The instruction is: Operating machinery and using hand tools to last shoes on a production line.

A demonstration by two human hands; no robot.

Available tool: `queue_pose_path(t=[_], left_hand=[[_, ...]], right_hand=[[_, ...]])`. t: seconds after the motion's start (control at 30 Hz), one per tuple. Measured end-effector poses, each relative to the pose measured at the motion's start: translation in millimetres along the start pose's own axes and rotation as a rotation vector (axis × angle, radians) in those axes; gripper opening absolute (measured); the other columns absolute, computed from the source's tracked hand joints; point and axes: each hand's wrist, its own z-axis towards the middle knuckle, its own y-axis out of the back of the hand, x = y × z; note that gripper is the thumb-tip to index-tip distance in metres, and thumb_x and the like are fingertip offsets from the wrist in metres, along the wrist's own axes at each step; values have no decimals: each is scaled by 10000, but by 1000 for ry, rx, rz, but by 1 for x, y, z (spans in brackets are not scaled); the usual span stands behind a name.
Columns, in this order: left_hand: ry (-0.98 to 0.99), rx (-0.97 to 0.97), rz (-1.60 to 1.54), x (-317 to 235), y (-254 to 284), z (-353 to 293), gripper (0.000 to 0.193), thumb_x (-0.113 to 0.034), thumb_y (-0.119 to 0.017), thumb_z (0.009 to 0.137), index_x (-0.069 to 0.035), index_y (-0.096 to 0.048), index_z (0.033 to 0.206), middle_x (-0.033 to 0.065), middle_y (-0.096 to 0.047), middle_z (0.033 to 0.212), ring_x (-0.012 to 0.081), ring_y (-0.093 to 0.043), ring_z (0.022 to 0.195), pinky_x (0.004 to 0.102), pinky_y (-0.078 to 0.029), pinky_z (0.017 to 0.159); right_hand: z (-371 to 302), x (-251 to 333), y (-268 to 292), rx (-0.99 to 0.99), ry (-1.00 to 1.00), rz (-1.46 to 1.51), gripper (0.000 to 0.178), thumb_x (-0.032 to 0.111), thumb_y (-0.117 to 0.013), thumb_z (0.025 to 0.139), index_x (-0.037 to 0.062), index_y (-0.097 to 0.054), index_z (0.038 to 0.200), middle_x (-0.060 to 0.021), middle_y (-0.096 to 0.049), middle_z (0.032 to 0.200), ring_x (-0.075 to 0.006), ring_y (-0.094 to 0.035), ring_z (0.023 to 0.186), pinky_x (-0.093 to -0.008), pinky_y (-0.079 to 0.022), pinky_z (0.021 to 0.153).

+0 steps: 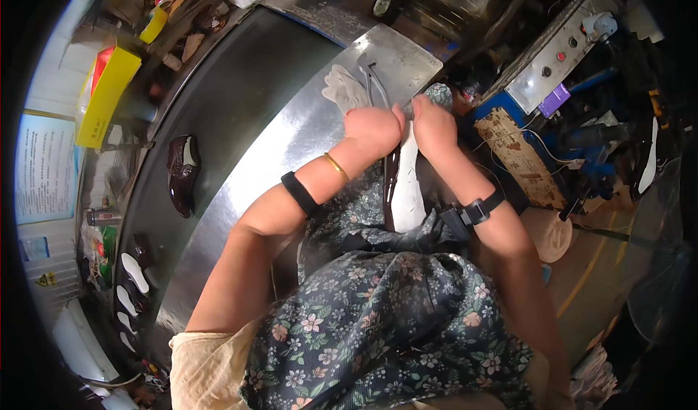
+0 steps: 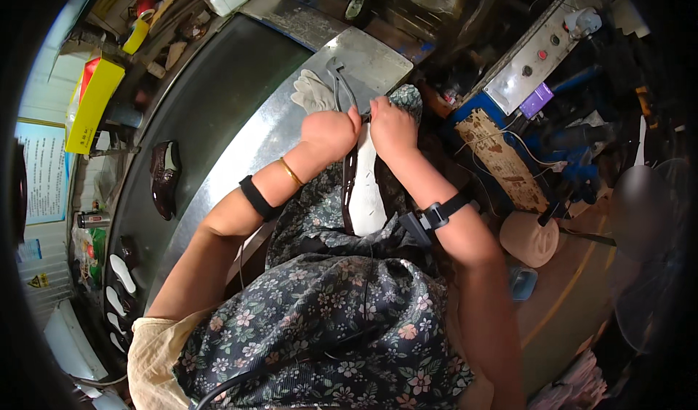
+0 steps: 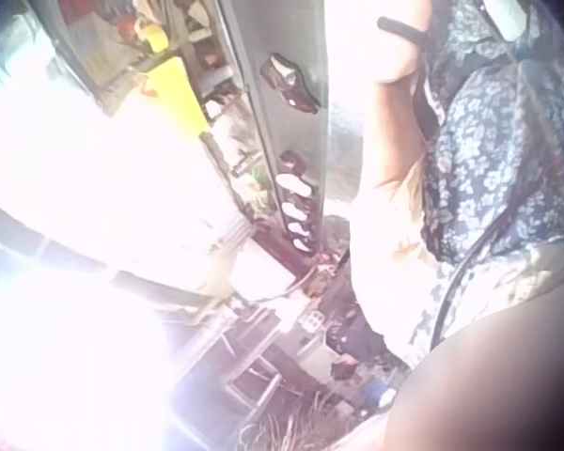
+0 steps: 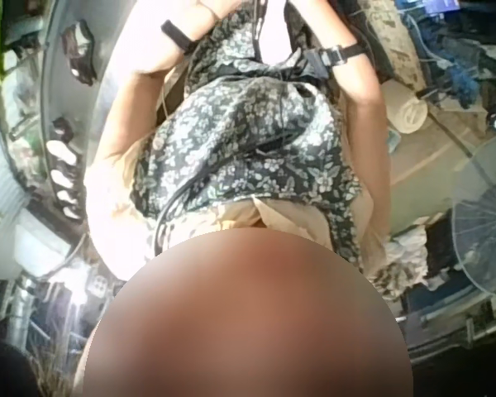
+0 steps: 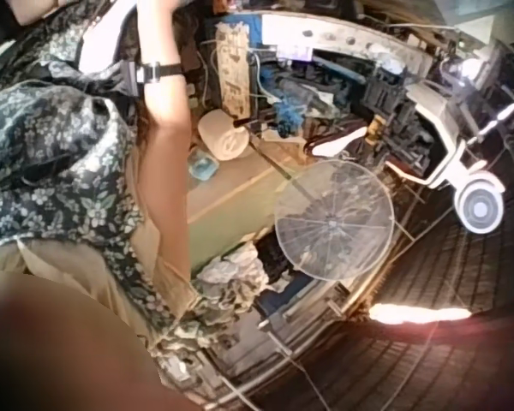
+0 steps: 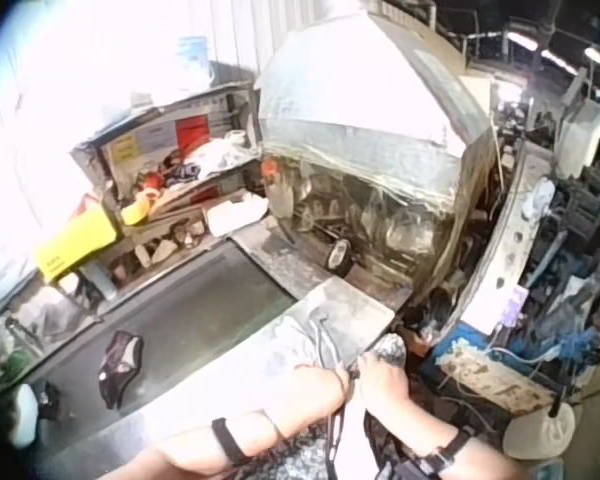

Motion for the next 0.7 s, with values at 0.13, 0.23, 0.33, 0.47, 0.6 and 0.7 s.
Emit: queue_pose_path(t=[0.13,0.23,0.33,0.47,0.6,0.7], left_hand=[[-382,-358,163,-6,5,-32,431,-365,-397,987,4,-620,975,161,-678,710,354,-648,590,473,-504,556],[-37,330,-186,-6,-21,-98,1087,-623,-569,857,37,25,1485,279,-669,957,431,-675,790,468,-545,692],[-174,295,-961,-3,-68,-126,1089,-317,-690,881,-78,170,1505,230,-514,1327,338,-575,1145,376,-473,952],[-174,347,-1853,2,-88,-110,915,33,-651,869,-127,-57,1546,59,-499,1343,197,-503,1208,365,-396,1042],[171,462,-1997,51,-26,-96,494,-178,-611,912,-32,-438,1352,104,-628,1168,283,-621,1069,433,-508,934],[-110,73,-1312,97,5,-101,665,-165,-626,910,-36,-301,1476,167,-623,1197,327,-655,1002,422,-533,875]], right_hand=[[-12,-13,-8,16,-9,1058,378,292,-377,1037,-14,-581,1121,-170,-673,1054,-227,-646,970,-343,-497,873],[-18,-19,-15,225,-297,1707,448,385,-380,1034,1,-551,1189,-169,-651,1150,-246,-632,1004,-359,-496,920],[-16,-17,-24,223,-383,1879,488,440,-387,1023,8,-543,1187,-167,-651,1155,-251,-639,991,-376,-515,896],[2,-27,-17,138,-322,1580,522,463,-409,1018,8,-528,1243,-132,-638,1168,-225,-614,1026,-357,-484,913],[19,-88,68,-55,-108,978,339,291,-568,973,8,-631,1151,-75,-666,1108,-172,-603,1042,-306,-466,916],[-1,-163,191,-170,-53,571,254,182,-612,944,19,-647,1136,-79,-678,1028,-173,-624,961,-309,-489,871]])
